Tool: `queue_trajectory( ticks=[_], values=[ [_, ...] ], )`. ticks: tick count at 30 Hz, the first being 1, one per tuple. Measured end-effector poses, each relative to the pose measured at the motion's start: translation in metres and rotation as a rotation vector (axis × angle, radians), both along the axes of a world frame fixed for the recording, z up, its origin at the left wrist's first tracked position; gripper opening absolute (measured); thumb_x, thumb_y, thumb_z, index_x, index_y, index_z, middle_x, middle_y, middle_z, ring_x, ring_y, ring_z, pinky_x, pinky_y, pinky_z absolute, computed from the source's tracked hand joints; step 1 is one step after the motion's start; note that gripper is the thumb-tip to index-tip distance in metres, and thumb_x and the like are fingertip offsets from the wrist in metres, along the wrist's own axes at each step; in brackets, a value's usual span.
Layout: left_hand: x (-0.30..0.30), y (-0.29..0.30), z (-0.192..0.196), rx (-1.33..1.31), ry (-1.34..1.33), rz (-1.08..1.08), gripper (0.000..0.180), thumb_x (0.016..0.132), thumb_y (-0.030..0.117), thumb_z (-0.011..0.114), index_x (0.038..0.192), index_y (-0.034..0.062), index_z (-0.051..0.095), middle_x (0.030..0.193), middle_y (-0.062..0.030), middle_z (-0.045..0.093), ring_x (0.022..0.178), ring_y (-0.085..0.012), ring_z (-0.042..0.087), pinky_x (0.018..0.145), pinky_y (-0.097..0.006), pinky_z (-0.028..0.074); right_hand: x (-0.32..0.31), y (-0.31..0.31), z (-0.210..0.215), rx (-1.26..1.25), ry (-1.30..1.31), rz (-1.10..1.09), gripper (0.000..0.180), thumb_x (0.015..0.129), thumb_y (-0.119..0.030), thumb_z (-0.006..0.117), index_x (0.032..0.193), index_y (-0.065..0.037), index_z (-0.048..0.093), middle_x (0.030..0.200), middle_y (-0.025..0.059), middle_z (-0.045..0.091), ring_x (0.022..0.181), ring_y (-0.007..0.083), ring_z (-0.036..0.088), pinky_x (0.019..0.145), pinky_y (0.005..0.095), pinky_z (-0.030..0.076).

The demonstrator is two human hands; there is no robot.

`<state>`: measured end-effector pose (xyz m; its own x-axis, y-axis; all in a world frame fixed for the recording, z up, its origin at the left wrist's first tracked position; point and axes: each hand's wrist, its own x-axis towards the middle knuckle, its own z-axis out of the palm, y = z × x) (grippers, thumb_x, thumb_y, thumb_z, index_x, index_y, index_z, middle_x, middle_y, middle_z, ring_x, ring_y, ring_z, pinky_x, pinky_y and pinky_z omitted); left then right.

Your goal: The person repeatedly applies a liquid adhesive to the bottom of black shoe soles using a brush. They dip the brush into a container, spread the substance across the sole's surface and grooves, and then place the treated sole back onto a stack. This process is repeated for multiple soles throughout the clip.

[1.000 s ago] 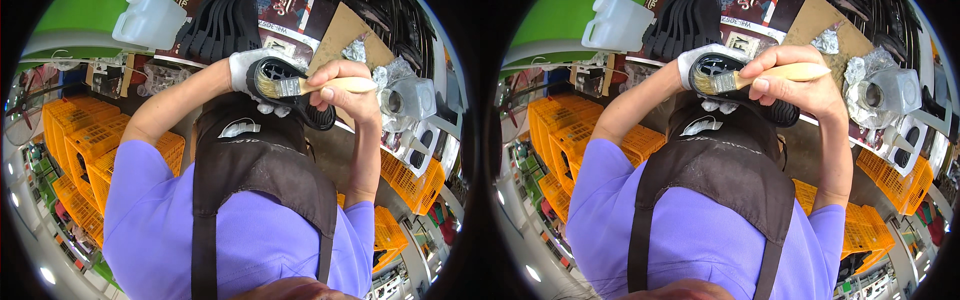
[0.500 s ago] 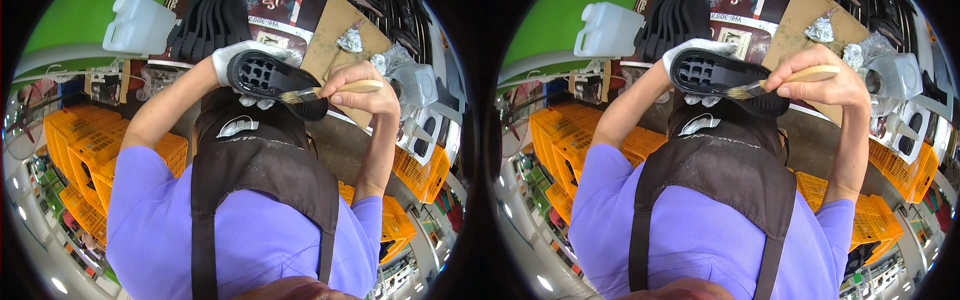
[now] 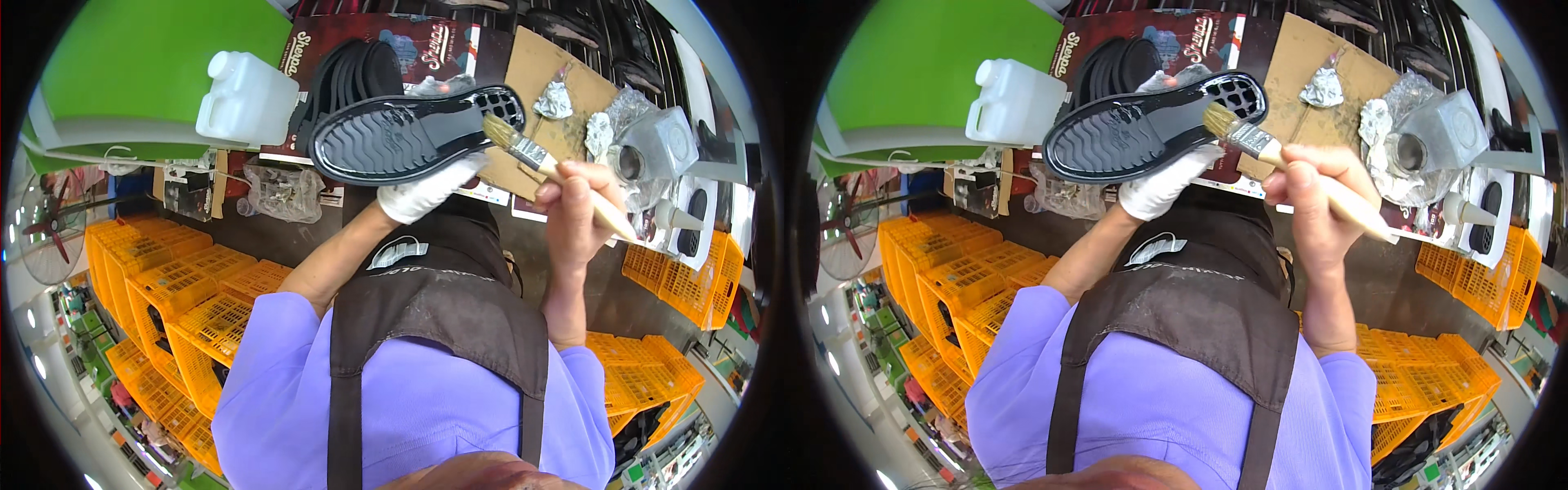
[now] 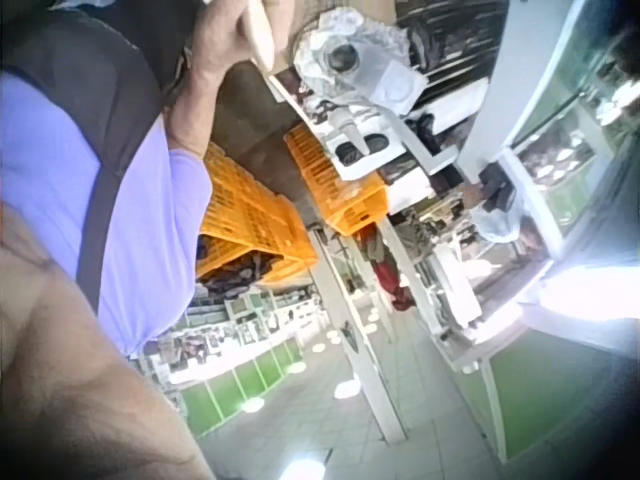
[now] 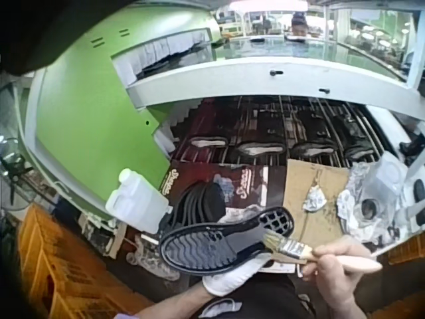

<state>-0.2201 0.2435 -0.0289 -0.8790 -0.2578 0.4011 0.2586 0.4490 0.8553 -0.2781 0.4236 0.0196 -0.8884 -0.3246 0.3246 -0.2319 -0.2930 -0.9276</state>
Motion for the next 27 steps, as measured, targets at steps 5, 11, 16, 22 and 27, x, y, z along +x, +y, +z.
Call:
queue_trajectory(
  ticks=[5, 11, 16, 22, 27],
  values=[
    [0.001, 0.016, 0.005, 0.440, -0.242, -0.157, 0.040, 0.080, 0.022, 0.066, 0.115, 0.0080, 0.050, 0.115, -0.0067, 0.050, 0.110, -0.0191, 0.042, 0.096, -0.035, 0.029, 0.020, -0.022, -0.004, 0.039, -0.046, -0.022, 0.009, 0.085, -0.002, 0.058, 0.089, 0.005, 0.059, 0.069, 0.0112, 0.064, 0.056, 0.0102, 0.059, 0.053, 0.0201, 0.049],
    [0.006, 0.020, -0.012, 0.735, -0.201, -0.541, 0.017, 0.090, 0.019, 0.053, 0.075, 0.0113, 0.050, 0.070, 0.0049, 0.048, 0.065, -0.0054, 0.046, 0.058, -0.021, 0.037, 0.028, -0.037, 0.001, 0.022, -0.126, 0.140, 0.010, 0.085, 0.000, 0.057, 0.091, 0.008, 0.060, 0.074, 0.0112, 0.064, 0.062, 0.0116, 0.062, 0.058, 0.0207, 0.051],
    [0.007, 0.020, -0.032, 0.804, -0.174, -0.603, 0.021, 0.082, 0.008, 0.056, 0.067, 0.0109, 0.042, 0.063, 0.0035, 0.043, 0.060, -0.0070, 0.044, 0.056, -0.023, 0.037, 0.031, -0.047, 0.002, 0.041, -0.133, 0.178, 0.010, 0.083, 0.000, 0.059, 0.089, 0.008, 0.063, 0.074, 0.0105, 0.063, 0.061, 0.0112, 0.061, 0.056, 0.0202, 0.050],
    [0.004, 0.027, -0.061, 0.643, -0.129, -0.537, 0.025, 0.078, 0.009, 0.060, 0.062, 0.0112, 0.041, 0.057, 0.0040, 0.041, 0.054, -0.0082, 0.043, 0.052, -0.025, 0.037, 0.024, -0.053, 0.015, 0.134, -0.097, 0.297, 0.009, 0.081, -0.001, 0.062, 0.084, 0.007, 0.065, 0.076, 0.0113, 0.064, 0.060, 0.0113, 0.061, 0.053, 0.0200, 0.049],
    [0.005, 0.026, -0.010, 0.364, -0.148, -0.358, 0.017, 0.077, 0.014, 0.065, 0.072, 0.0082, 0.051, 0.062, 0.0004, 0.047, 0.060, -0.0128, 0.050, 0.056, -0.027, 0.043, 0.000, -0.052, 0.024, 0.238, -0.091, 0.471, 0.013, 0.081, -0.006, 0.063, 0.086, 0.006, 0.064, 0.074, 0.0091, 0.064, 0.059, 0.0095, 0.060, 0.053, 0.0192, 0.048]
  ],
)
